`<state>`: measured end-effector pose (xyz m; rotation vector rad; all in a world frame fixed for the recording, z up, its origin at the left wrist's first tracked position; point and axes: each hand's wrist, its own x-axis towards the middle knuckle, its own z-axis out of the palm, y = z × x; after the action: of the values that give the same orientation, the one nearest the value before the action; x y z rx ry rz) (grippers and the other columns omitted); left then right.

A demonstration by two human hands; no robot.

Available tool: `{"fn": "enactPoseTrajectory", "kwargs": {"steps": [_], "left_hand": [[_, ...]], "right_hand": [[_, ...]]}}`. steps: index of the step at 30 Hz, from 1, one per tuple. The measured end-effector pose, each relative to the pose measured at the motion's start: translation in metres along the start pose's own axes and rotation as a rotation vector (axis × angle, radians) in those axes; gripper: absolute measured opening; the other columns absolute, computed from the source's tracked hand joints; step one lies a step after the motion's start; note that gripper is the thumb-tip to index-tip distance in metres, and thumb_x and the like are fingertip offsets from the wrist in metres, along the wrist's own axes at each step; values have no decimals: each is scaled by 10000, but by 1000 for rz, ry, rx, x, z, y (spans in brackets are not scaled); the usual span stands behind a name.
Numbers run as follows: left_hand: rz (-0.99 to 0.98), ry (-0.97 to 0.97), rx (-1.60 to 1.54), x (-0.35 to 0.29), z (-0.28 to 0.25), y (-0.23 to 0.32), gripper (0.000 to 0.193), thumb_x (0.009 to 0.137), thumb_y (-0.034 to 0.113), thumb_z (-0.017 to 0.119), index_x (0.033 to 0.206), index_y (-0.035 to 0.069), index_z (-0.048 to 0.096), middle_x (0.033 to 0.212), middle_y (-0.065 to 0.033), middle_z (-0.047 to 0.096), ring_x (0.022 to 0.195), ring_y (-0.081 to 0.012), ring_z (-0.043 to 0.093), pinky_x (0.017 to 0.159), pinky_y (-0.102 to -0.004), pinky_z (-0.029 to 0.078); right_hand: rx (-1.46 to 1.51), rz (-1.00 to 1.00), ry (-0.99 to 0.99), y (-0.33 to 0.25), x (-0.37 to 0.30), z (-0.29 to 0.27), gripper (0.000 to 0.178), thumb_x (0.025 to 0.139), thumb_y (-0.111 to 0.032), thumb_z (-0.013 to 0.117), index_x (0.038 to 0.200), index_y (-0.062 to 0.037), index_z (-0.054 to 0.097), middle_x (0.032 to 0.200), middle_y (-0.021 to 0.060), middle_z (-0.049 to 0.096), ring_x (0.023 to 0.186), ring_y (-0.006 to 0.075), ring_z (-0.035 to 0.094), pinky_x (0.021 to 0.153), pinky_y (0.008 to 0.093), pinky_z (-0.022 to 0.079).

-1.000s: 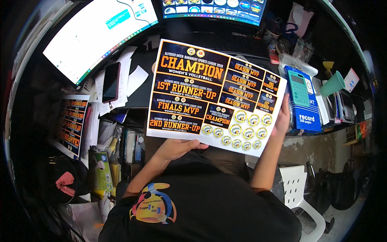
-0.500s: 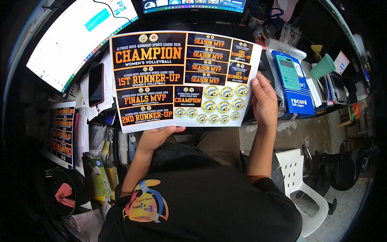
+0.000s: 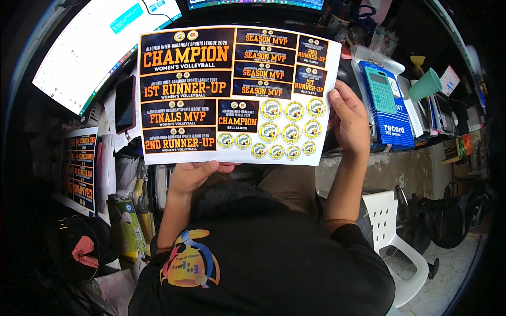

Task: The person assembles round medals by placing a white circular backing onto a medal, smoothing it with a red plastic card, and attaching a ribbon. The person repeats this process for several medals, handling each one individually and inspecting the backing before assembly.

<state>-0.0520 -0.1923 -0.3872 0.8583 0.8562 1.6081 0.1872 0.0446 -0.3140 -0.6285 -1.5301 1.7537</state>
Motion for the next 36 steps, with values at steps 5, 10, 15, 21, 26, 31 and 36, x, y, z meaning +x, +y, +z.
{"fn": "enactPoseTrajectory", "kwargs": {"steps": [5,10,15,21,26,31,36], "left_hand": [[18,-84,17,3,4,14,450,935,19,549,1333,-131,401,1223,-322,566,1075,-448,620,871,-410,576],[10,9,61,0,13,21,524,908,47,586,1332,-161,360,1158,-377,571,1014,-466,639,813,-437,601],[123,-250,-7,2,-21,14,620,910,181,625,1372,-120,342,1225,-325,564,1049,-422,638,878,-462,563],[263,23,-753,2,-62,-10,608,979,350,501,1461,35,307,1432,-208,442,1238,-350,535,1003,-450,478],[331,-163,-738,1,-72,-16,611,957,506,484,1434,140,380,1379,-61,508,1250,-236,520,1015,-444,455],[123,80,-372,-3,-78,-9,589,1015,406,413,1524,179,223,1362,-241,493,1223,-359,536,1013,-514,440],[66,133,-363,2,-84,-11,723,938,99,607,1528,178,197,1362,-230,495,1180,-327,582,948,-476,511]], "right_hand": [[13,-8,-29,-4,4,2,315,1013,-206,475,1243,-1,541,891,46,680,625,77,647,463,200,500],[78,-16,6,5,9,1,307,1008,-197,487,1238,0,534,854,44,676,578,81,639,431,191,485],[197,119,-98,18,25,27,340,976,-164,524,1233,56,483,1061,136,658,898,173,684,793,299,566],[457,304,-387,53,44,139,347,975,-78,467,1290,66,453,1195,180,619,1047,217,649,915,342,530],[534,426,-510,75,46,250,287,1007,-81,412,1263,44,451,1162,176,601,1007,233,653,882,362,555],[528,397,-712,80,35,337,295,1004,-114,391,1263,29,401,1116,211,617,804,266,703,568,313,616],[484,451,-658,85,25,408,256,995,-82,408,1230,10,364,1122,198,575,826,270,675,651,384,620]]}}
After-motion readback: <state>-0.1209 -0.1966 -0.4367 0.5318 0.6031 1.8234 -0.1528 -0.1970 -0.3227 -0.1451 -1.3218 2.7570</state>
